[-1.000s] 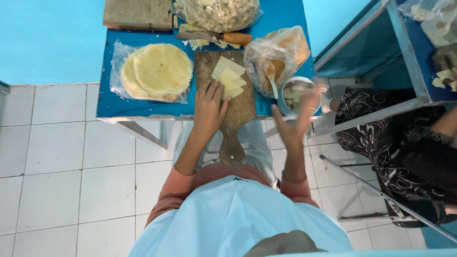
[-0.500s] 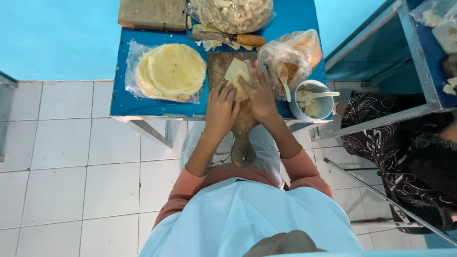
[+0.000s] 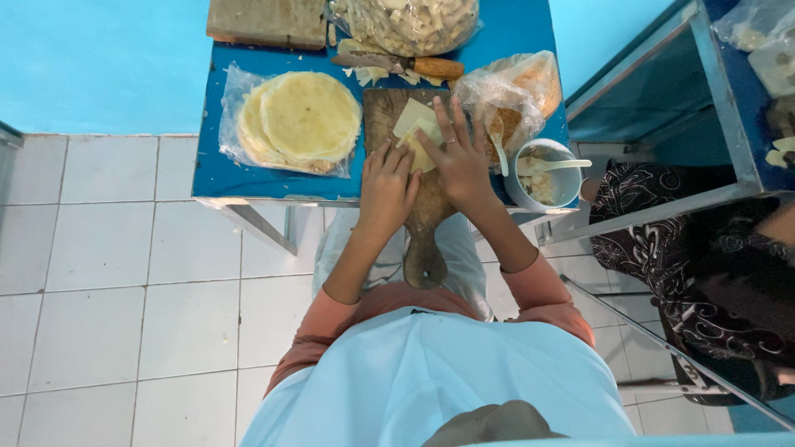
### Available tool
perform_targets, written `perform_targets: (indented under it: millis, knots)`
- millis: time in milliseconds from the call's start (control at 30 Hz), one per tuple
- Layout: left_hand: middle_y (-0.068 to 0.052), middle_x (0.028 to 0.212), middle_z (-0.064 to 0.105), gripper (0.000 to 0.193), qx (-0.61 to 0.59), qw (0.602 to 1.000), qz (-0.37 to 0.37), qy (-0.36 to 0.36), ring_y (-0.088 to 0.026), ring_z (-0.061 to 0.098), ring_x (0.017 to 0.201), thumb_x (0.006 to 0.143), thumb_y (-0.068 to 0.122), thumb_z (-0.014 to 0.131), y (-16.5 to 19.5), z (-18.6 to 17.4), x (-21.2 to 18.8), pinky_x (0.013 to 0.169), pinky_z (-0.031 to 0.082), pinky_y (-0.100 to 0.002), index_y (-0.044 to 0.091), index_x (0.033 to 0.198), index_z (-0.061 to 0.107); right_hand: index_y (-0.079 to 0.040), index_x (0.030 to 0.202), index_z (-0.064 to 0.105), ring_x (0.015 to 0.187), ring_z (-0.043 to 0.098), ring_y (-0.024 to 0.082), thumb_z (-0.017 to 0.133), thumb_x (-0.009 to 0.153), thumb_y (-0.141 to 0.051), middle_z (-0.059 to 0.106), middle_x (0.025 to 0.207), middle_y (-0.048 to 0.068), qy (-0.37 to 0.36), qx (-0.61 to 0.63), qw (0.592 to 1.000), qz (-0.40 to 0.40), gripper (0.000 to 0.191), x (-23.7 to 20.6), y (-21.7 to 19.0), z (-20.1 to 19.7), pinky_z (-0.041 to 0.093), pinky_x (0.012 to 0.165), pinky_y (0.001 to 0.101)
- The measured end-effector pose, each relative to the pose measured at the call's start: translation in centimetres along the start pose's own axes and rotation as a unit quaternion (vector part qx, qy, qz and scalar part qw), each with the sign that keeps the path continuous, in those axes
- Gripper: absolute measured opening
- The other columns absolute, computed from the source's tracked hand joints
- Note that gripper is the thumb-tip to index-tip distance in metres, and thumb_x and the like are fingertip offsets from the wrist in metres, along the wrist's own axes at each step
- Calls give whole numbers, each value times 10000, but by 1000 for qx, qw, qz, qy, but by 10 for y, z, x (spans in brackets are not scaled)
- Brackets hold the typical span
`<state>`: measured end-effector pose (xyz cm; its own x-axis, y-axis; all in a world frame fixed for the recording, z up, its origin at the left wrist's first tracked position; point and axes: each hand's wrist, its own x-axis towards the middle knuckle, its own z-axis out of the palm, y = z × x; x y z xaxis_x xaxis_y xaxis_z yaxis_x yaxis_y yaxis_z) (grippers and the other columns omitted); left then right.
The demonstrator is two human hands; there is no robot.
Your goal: The person places cheese slices on a round flatbread on a wooden cutting board, scoops filling from a bowl with a spoon onto the bread, and folds the flatbread over the filling, pressing it closed by hand.
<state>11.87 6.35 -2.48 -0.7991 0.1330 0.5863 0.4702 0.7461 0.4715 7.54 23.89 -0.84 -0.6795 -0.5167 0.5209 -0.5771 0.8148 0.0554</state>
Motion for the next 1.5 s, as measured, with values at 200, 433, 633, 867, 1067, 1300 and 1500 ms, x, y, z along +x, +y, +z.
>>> perform_targets:
  millis: [200, 433, 633, 867, 1067, 1300, 1500]
  knots:
    - [-163, 1341, 629, 345, -3, 1000, -5, -6, -388, 495, 1353, 948, 177, 668, -3, 2, 1, 1114, 372, -540, -21, 1230, 683, -179, 1321, 729, 1572, 185, 421, 642, 941, -215, 300, 1686, 167, 12, -12, 999, -30, 392, 5, 7, 11, 181, 1210, 670]
    - [-167, 1335, 635, 322, 2, 1000, 6, -5, -387, 498, 1362, 951, 161, 672, -3, 3, 0, 1116, 376, -538, -24, 1215, 686, -173, 1338, 730, 1601, 189, 415, 620, 983, -173, 297, 1713, 179, 15, -77, 997, -25, 372, 5, 19, 23, 200, 1242, 657]
    - [-163, 1325, 641, 316, 2, 1000, 7, -4, -382, 502, 1361, 952, 161, 674, -2, 2, 0, 1116, 377, -537, -21, 1211, 688, -180, 1329, 720, 1589, 198, 399, 624, 961, -153, 278, 1712, 174, 5, -60, 998, -6, 381, 14, 31, 29, 196, 1210, 670]
    - [-164, 1328, 640, 321, 3, 1000, 13, 4, -386, 503, 1357, 945, 153, 674, -3, 0, 1, 1113, 380, -520, -24, 1213, 688, -122, 1404, 690, 1612, 189, 379, 609, 949, -134, 260, 1726, 192, -13, -42, 999, -8, 463, 14, 18, 9, 178, 1227, 668]
    - [-164, 1325, 641, 326, 2, 1000, 9, 1, -386, 509, 1346, 946, 154, 676, -5, 3, 1, 1110, 381, -515, -26, 1218, 687, -166, 1324, 687, 1591, 175, 389, 639, 944, -132, 256, 1700, 173, -3, 2, 999, -46, 384, 14, 16, 0, 188, 1246, 642]
    - [-163, 1322, 641, 332, 7, 1000, 8, 1, -382, 512, 1337, 945, 148, 678, -3, 1, 2, 1122, 379, -514, -22, 1230, 690, -84, 1400, 661, 1614, 164, 388, 665, 849, -19, 236, 1726, 205, -52, 74, 996, 9, 555, 36, 31, 22, 207, 1258, 631]
    - [-154, 1316, 644, 316, 5, 1000, 14, 10, -384, 512, 1341, 943, 151, 682, -3, 1, 4, 1114, 378, -515, -16, 1211, 694, -79, 1411, 660, 1579, 150, 416, 635, 808, 11, 242, 1688, 240, -67, 33, 997, -13, 610, 49, 36, 47, 190, 1205, 660]
